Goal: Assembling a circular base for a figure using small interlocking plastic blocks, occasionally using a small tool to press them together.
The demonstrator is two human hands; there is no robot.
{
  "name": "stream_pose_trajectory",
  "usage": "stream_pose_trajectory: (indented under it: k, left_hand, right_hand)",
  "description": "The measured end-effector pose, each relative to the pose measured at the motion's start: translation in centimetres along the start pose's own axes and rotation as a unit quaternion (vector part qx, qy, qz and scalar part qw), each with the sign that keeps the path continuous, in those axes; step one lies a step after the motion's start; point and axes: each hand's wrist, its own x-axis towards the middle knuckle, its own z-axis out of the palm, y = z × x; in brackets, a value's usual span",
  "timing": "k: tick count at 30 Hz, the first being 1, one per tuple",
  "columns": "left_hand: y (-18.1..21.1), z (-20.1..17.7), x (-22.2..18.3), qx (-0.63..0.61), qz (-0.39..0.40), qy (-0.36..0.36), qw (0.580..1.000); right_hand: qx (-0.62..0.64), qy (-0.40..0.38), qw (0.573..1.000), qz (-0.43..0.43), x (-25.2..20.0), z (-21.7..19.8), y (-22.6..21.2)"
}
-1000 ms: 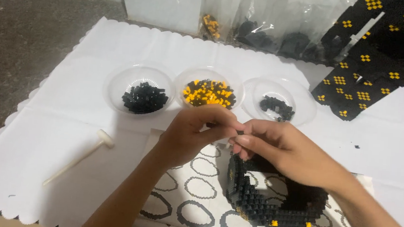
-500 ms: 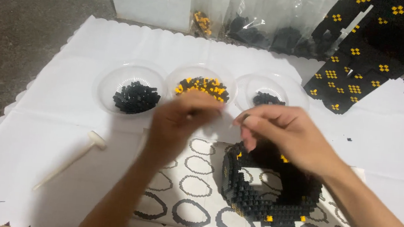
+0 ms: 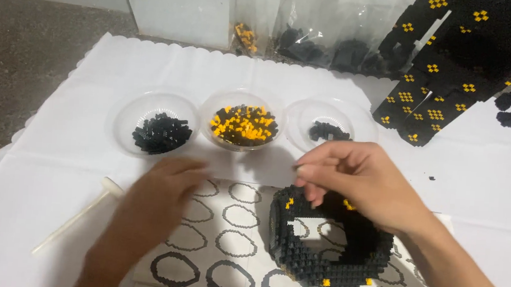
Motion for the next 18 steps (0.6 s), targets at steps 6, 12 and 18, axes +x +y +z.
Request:
stream_pose_trajectory:
  k: [6, 12, 18]
  left_hand:
    - [10.2, -3.4, 1.5, -0.27, 0.268, 0.141, 0.914]
    - [10.3, -1.0, 2.3, -0.29, 0.29, 0.191, 0.892]
    - [9.9, 0.4, 1.5, -0.296, 0.182, 0.196, 0.917]
  right_hand:
    - [0.059, 0.047, 0.995, 0.059, -0.2, 2.3, -1.4]
    - [0.077, 0.077, 0.987, 0.121, -0.8, 1.3, -0.2]
    - [-0.393, -0.007, 0.918, -0.046, -0.5, -0.7, 3.3]
